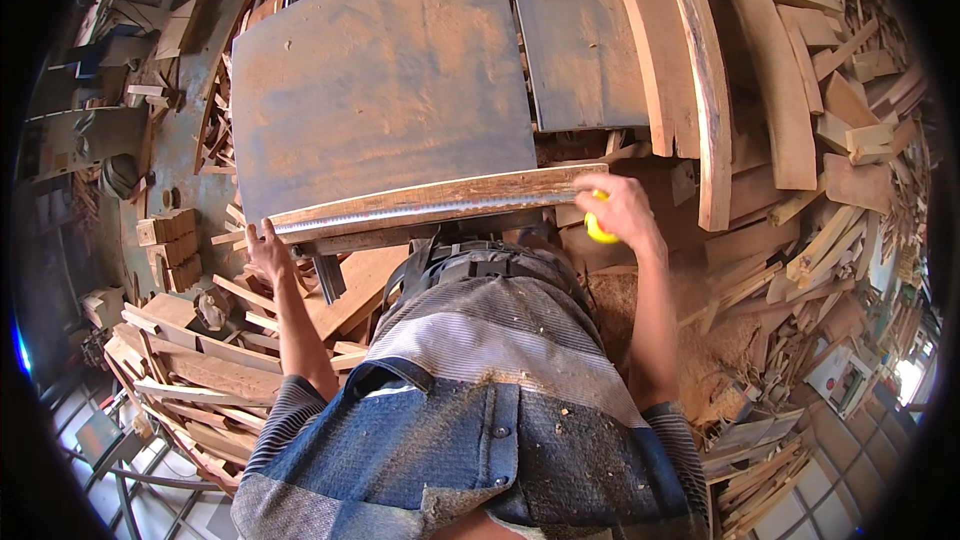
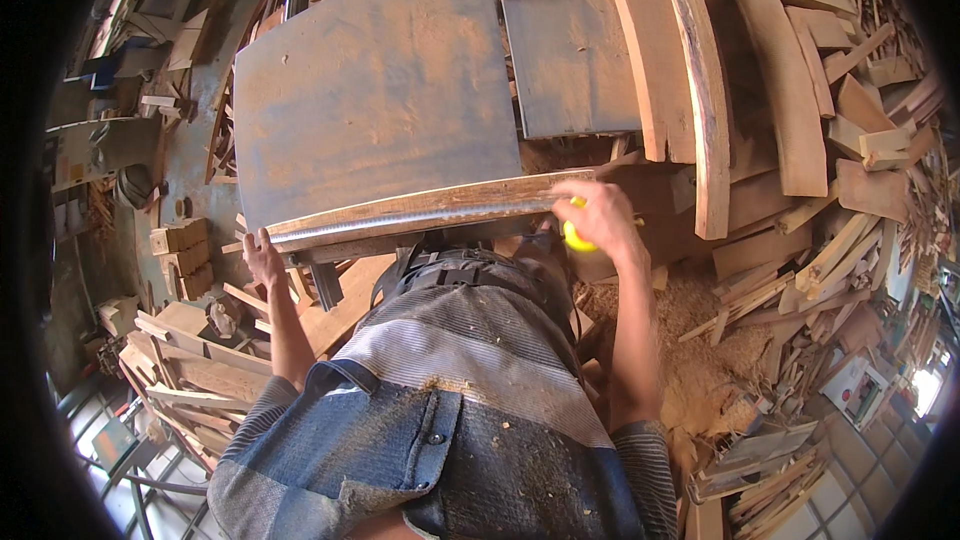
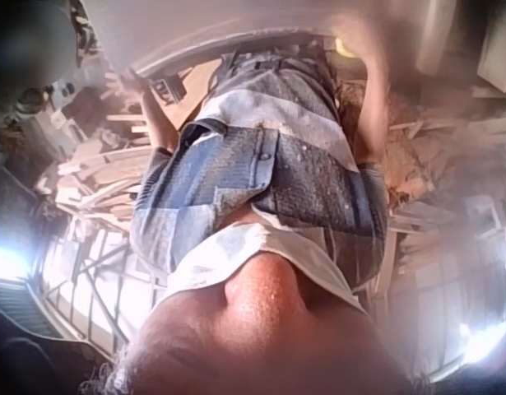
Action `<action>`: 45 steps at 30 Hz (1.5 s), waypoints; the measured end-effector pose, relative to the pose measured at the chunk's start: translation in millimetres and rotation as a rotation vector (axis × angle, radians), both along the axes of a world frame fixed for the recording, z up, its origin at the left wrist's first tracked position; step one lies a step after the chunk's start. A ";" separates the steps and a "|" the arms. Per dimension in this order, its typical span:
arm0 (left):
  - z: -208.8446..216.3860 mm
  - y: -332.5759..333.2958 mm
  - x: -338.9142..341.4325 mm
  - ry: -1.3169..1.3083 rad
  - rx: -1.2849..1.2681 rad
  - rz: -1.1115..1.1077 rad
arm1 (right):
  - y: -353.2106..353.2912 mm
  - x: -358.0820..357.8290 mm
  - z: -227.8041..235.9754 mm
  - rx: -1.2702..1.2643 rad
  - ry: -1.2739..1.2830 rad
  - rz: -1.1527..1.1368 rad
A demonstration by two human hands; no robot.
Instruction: The person measures the width of a wooden plank and several small wood blocks using a measuring tape in a carpentry workshop.
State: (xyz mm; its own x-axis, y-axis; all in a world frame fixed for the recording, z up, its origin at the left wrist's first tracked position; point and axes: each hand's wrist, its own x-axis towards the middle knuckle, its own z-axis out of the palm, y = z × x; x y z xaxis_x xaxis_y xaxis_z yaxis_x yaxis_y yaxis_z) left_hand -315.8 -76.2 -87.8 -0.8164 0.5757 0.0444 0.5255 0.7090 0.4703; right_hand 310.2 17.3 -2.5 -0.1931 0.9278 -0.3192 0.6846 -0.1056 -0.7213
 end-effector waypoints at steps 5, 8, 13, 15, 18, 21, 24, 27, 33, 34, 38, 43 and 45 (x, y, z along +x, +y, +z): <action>58.7 17.8 121.4 -0.188 0.669 0.042 | -16.6 -28.1 33.5 -0.265 0.386 0.039; 83.7 11.3 186.7 0.189 0.332 -0.731 | -32.6 -8.7 23.1 -0.432 0.553 -0.068; 29.9 52.2 236.4 0.095 -0.048 -1.296 | -63.4 19.0 5.5 -0.483 0.325 0.083; 9.9 55.4 238.0 0.090 -0.069 -1.351 | -75.6 30.0 1.3 -0.596 0.383 0.018; -10.5 56.8 235.7 0.116 -0.149 -1.367 | -98.3 47.1 -14.7 -0.679 0.498 -0.031; -9.9 59.4 237.3 0.147 -0.207 -1.373 | -111.3 48.2 -15.9 -0.712 0.549 -0.096; -13.3 65.7 234.8 0.131 -0.225 -1.375 | -118.1 52.4 -29.5 -0.704 0.539 -0.107; -13.7 82.4 231.9 0.151 -0.236 -1.380 | -121.7 52.8 -23.9 -0.811 0.434 -0.158; -16.1 146.9 222.5 0.226 -0.142 -1.379 | -127.4 43.7 -28.4 -0.861 0.398 -0.475; -12.3 161.6 222.5 0.227 -0.129 -1.382 | -136.6 43.5 -45.1 -0.812 0.370 -0.500; -14.5 212.2 215.0 0.302 -0.107 -1.387 | -163.9 50.4 -101.1 -0.426 0.125 -0.352; -19.7 266.4 204.6 0.352 -0.087 -1.395 | -178.9 47.5 -115.0 -0.584 0.098 -0.596; -21.8 289.0 200.7 0.374 -0.087 -1.382 | -182.9 52.7 -120.8 -0.389 0.027 -0.428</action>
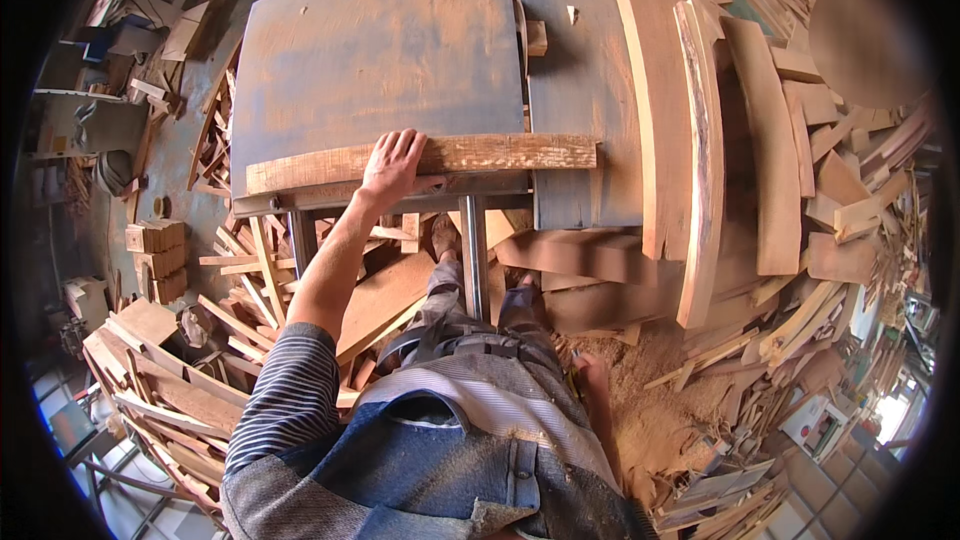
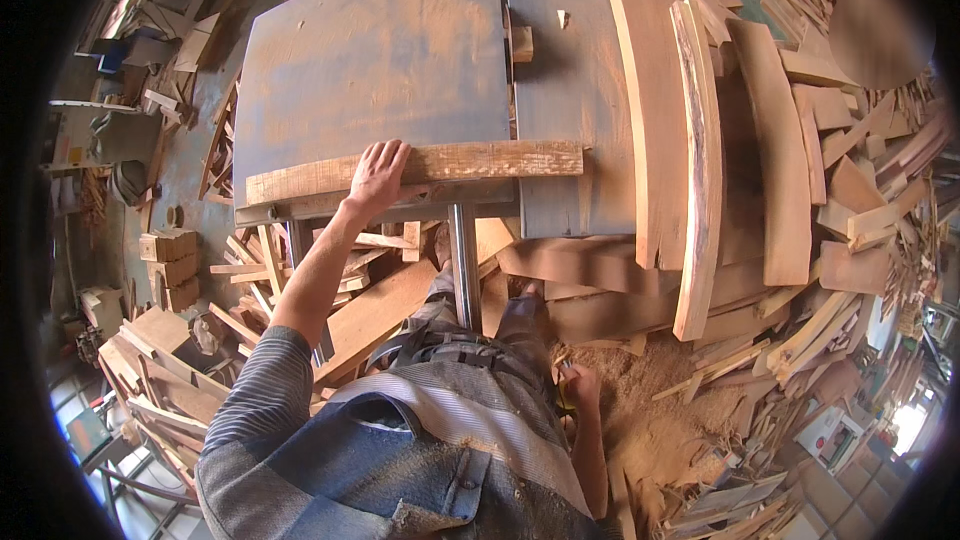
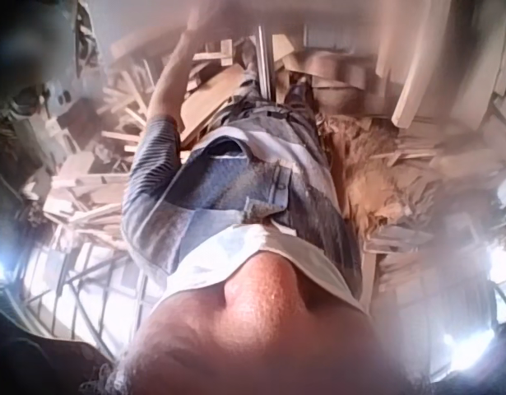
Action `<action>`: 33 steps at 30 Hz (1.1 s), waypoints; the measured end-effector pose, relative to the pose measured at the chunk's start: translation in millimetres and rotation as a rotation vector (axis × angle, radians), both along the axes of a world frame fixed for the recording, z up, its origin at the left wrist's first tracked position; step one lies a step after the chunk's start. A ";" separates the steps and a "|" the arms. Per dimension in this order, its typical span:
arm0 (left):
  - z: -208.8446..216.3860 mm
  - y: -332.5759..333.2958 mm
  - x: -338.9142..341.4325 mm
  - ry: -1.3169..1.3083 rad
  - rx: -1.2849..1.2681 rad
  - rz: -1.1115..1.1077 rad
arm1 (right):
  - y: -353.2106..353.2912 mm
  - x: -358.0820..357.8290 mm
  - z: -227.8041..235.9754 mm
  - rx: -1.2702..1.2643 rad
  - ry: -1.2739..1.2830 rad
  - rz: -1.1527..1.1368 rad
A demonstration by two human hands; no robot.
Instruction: The person measures the width of a wooden plank and several small wood blocks using a measuring tape in a carpentry workshop.
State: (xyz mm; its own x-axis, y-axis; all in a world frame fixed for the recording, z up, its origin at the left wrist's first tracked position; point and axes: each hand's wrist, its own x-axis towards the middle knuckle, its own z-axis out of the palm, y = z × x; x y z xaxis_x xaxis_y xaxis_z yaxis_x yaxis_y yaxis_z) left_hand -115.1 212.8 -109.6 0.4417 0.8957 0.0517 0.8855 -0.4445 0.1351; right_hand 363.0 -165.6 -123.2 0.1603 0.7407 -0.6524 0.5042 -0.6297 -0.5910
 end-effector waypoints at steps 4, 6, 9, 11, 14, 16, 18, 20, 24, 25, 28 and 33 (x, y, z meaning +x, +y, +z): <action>-2.2 50.4 -5.1 -0.005 0.019 0.014 | -29.0 10.6 -30.5 -0.014 -0.213 0.141; -2.1 74.4 -11.7 -0.005 0.024 0.028 | -47.2 23.2 -43.5 0.060 -0.313 0.351; -8.0 113.9 -17.1 0.033 0.076 0.012 | -60.6 14.9 -43.3 -0.073 -0.298 0.182; -13.0 136.7 -21.0 0.045 0.086 0.019 | -59.6 9.2 -35.0 -0.202 -0.300 0.101; -11.0 156.6 -24.6 0.026 0.066 0.039 | -50.2 8.0 -20.4 -0.265 -0.433 0.349; -5.5 165.6 -24.1 0.036 0.025 0.047 | -45.9 7.3 -10.5 -0.320 -0.526 0.510; -6.4 174.2 -24.5 0.038 0.013 0.054 | -36.4 3.3 -7.1 -0.384 -0.501 0.466; -8.9 180.3 -26.8 0.027 0.031 0.052 | -11.9 -10.2 8.4 -0.456 -0.412 0.281; -15.8 203.1 -33.1 0.011 0.097 0.030 | -5.2 -9.8 11.7 -0.427 -0.413 0.231; -15.0 207.4 -32.9 0.008 0.080 0.036 | -6.6 -7.5 12.0 -0.374 -0.388 0.169; -12.3 217.6 -35.8 0.002 0.036 0.058 | -1.5 -11.4 24.7 -0.270 -0.338 0.028; -0.3 217.6 -27.1 -0.001 -0.087 0.081 | -24.8 -14.6 21.2 -0.255 -0.396 -0.013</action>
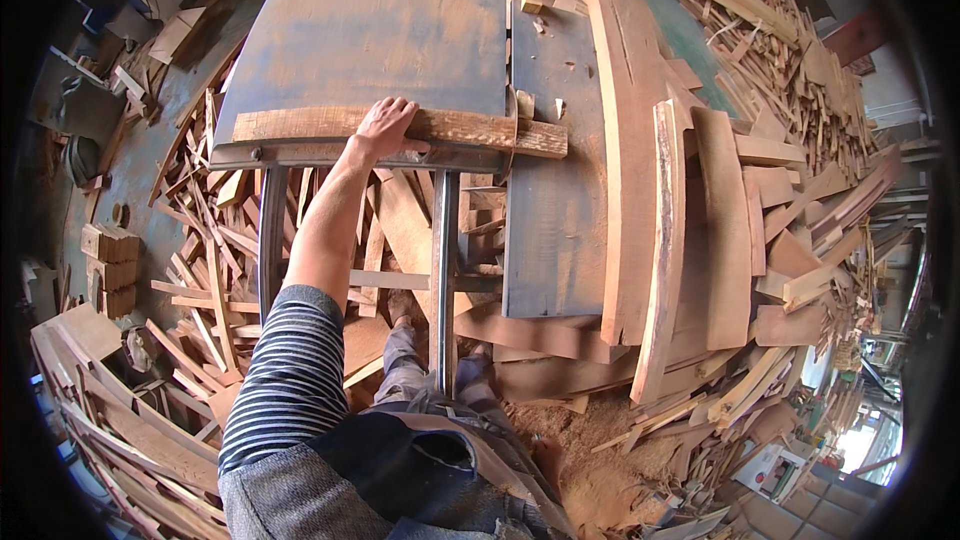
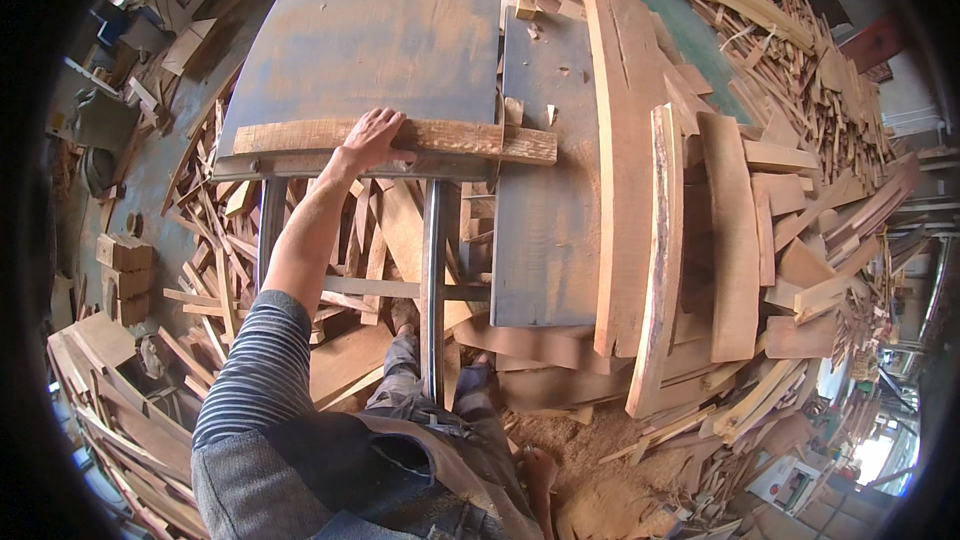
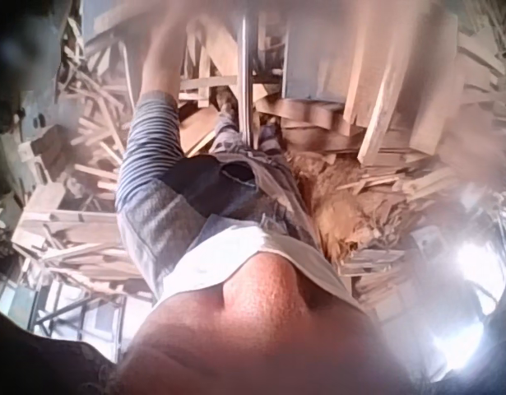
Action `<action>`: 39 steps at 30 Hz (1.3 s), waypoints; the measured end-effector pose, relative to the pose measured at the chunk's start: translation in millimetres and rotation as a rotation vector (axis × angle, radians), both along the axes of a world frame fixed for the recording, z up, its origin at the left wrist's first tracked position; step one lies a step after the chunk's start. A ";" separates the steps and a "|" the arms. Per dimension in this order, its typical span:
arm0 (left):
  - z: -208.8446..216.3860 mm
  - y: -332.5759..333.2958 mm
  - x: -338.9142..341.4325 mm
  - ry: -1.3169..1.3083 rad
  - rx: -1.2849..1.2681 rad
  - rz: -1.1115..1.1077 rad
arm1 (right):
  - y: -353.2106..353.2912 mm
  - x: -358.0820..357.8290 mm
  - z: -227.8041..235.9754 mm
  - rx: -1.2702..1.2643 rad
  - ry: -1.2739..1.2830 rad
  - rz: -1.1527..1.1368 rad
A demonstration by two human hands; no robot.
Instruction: The person measures the width of a wooden plank and several small wood blocks using a measuring tape in a carpentry workshop.
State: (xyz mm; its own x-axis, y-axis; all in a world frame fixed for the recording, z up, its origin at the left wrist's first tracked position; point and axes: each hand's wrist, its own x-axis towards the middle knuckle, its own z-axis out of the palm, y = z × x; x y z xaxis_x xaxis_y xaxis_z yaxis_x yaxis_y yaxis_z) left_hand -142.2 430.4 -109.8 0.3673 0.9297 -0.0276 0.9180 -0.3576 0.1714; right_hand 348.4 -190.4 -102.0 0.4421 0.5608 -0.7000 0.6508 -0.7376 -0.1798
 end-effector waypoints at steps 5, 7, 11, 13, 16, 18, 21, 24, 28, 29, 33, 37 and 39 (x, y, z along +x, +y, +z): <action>-2.8 -47.2 0.4 -0.015 -0.063 0.050 | -29.2 5.0 -22.1 -0.012 -0.050 0.080; 5.3 -68.1 11.6 -0.014 -0.177 0.064 | -40.6 11.1 -39.4 -0.004 -0.045 0.086; 23.4 -118.8 -11.5 0.000 -0.309 0.049 | -24.6 18.9 -41.7 0.027 -0.023 0.124; 47.1 -154.3 -29.0 0.078 -0.380 0.073 | -20.8 19.4 -40.4 0.036 0.000 0.153; 47.9 -198.8 -42.8 0.095 -0.383 0.123 | -5.0 26.8 -40.5 0.048 0.039 0.233; 29.1 -230.6 -48.3 0.091 -0.240 0.100 | 13.9 27.9 -44.5 0.054 0.068 0.307; 37.9 -258.3 -41.0 0.012 -0.146 0.041 | 39.0 32.9 -55.7 0.049 0.104 0.440; 19.6 -290.6 -36.9 -0.030 -0.147 0.117 | 66.0 45.3 -60.1 0.018 0.123 0.596; 15.7 -285.1 -19.1 0.037 -0.078 0.069 | 102.2 43.1 -58.2 0.060 0.109 0.646; 18.5 -291.0 -19.9 0.051 -0.058 0.073 | 115.3 46.4 -55.2 0.048 0.105 0.678; 49.8 -308.2 -25.1 0.174 -0.237 0.063 | 142.4 57.0 -57.2 0.020 0.121 0.770; 51.8 -332.5 -29.1 0.050 -0.022 0.151 | 147.2 52.9 -54.9 0.026 0.123 0.774; 79.6 -350.8 -35.6 -0.103 0.036 0.352 | 144.9 49.6 -52.3 0.031 0.112 0.750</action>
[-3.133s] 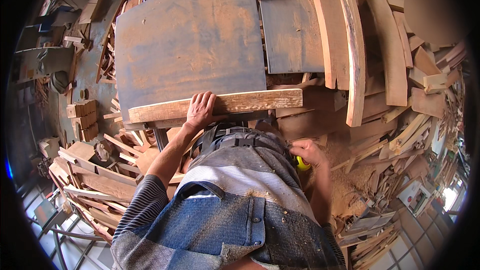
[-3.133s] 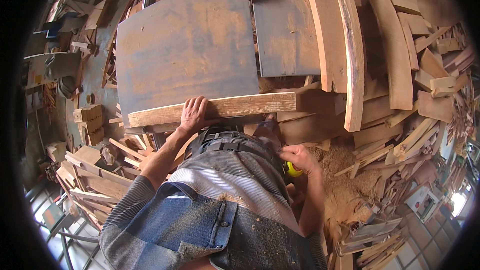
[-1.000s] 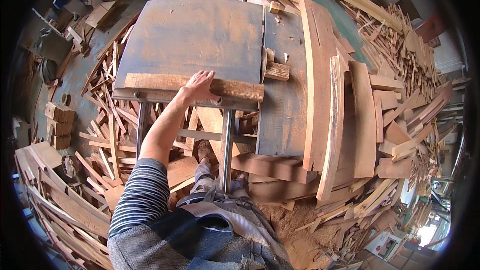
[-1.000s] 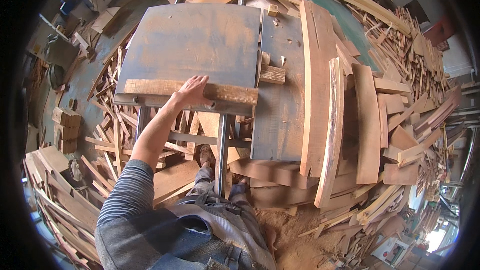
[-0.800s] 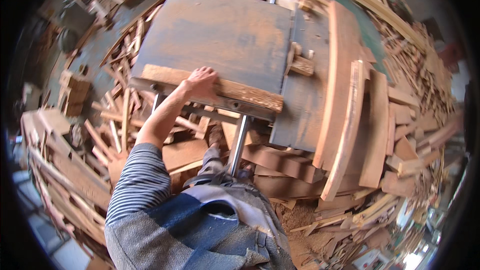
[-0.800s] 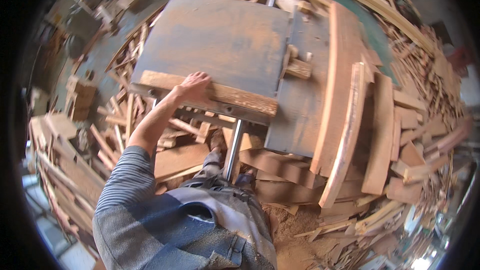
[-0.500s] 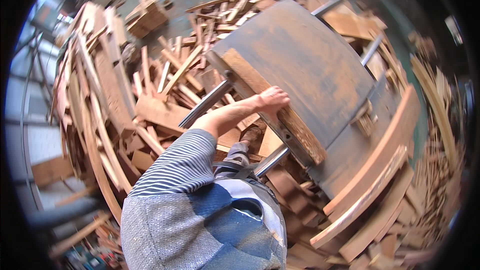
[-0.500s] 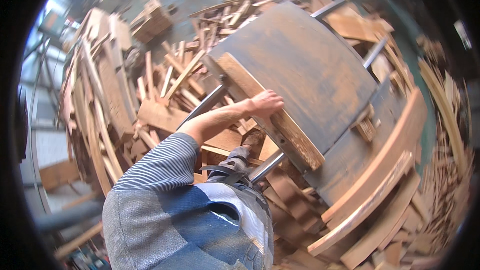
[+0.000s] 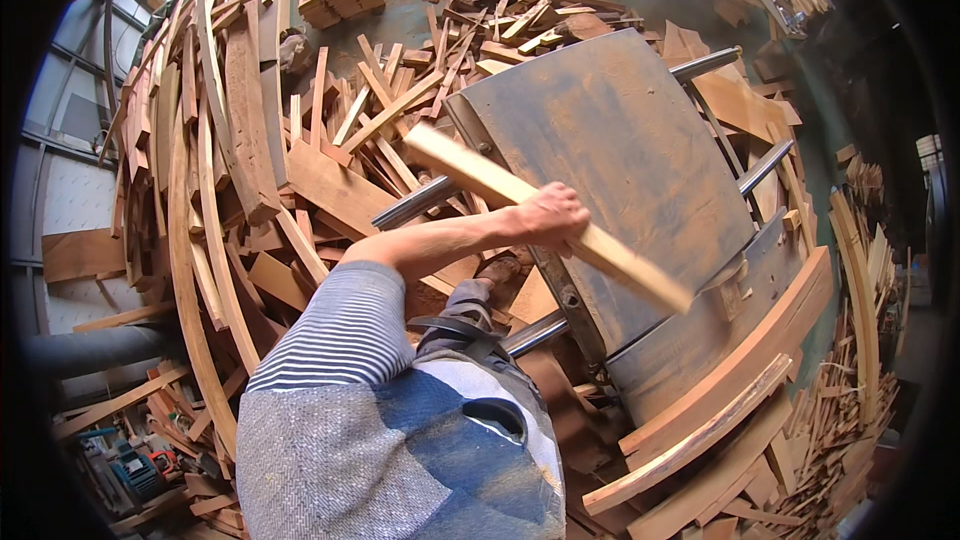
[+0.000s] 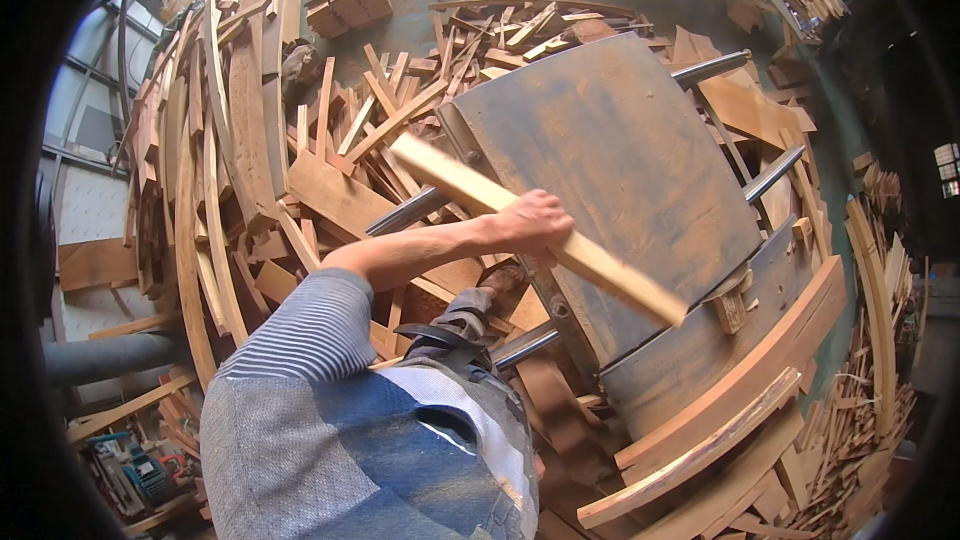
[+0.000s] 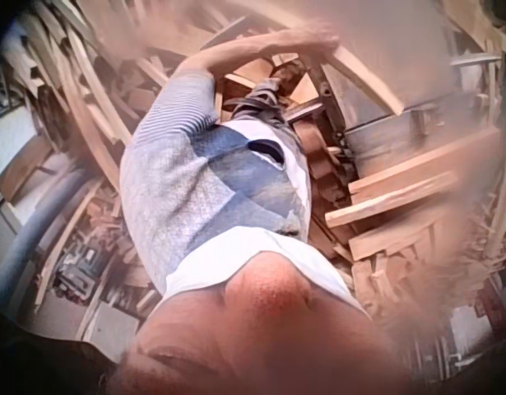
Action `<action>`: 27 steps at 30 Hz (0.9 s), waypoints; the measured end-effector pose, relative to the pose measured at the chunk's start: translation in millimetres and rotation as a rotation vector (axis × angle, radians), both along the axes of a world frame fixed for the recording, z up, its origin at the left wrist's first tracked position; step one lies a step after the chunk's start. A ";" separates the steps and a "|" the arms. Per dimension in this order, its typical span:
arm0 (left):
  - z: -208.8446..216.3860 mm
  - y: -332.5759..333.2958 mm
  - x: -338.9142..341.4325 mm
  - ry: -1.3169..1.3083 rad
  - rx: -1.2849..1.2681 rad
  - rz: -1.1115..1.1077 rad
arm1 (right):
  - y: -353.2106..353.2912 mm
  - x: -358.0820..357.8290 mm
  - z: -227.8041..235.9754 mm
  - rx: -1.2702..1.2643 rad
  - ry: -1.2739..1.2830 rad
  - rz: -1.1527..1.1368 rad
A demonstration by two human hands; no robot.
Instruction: The person measures the width of a wooden plank and several small wood blocks using a measuring tape in a carpentry workshop.
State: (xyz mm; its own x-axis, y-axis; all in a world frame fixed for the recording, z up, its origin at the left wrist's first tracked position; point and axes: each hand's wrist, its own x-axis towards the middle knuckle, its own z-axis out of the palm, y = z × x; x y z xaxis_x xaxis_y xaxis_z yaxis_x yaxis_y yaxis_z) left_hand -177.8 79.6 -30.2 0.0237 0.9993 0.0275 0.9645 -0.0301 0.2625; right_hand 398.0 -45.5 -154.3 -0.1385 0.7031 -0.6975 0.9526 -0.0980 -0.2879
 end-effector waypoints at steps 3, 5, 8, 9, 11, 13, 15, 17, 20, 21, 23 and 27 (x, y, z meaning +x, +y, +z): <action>34.9 -54.0 -40.8 -0.102 0.142 0.387 | -9.8 -4.0 -8.8 -0.027 0.029 0.017; 60.4 -68.4 -86.7 -0.179 0.112 0.596 | -21.2 -7.1 -12.5 -0.011 0.048 -0.041; 92.6 -113.0 -208.9 -0.031 0.197 0.865 | -37.8 -8.6 -17.7 0.026 0.152 -0.092; 97.5 -127.4 -255.4 0.034 0.210 0.921 | -44.0 -7.3 -22.5 0.053 0.211 -0.100; 92.0 -152.7 -331.6 0.136 0.193 1.006 | -58.7 -3.5 -36.4 0.105 0.267 -0.123; 72.4 -135.0 -370.2 0.185 0.197 1.010 | -60.8 -5.4 -46.9 0.181 0.144 -0.241; 55.6 -106.5 -350.2 0.227 0.335 0.968 | -38.1 -44.7 18.4 0.103 0.108 -0.408; 31.7 -77.5 -283.2 0.194 0.579 0.838 | -48.5 -40.3 0.9 0.126 0.028 -0.491; -7.8 -58.5 -132.5 -0.024 0.783 0.501 | -69.0 -48.8 -4.1 0.244 0.014 -0.567; -27.6 -51.8 -81.3 -0.121 0.745 0.354 | -82.4 -48.8 0.7 0.207 0.058 -0.638; -57.2 -60.4 2.6 -0.250 0.588 0.090 | -101.6 -47.1 -3.7 0.132 0.190 -0.713; -60.2 -54.7 109.2 -0.374 0.097 -0.204 | -166.9 -42.2 -49.1 0.173 0.339 -1.080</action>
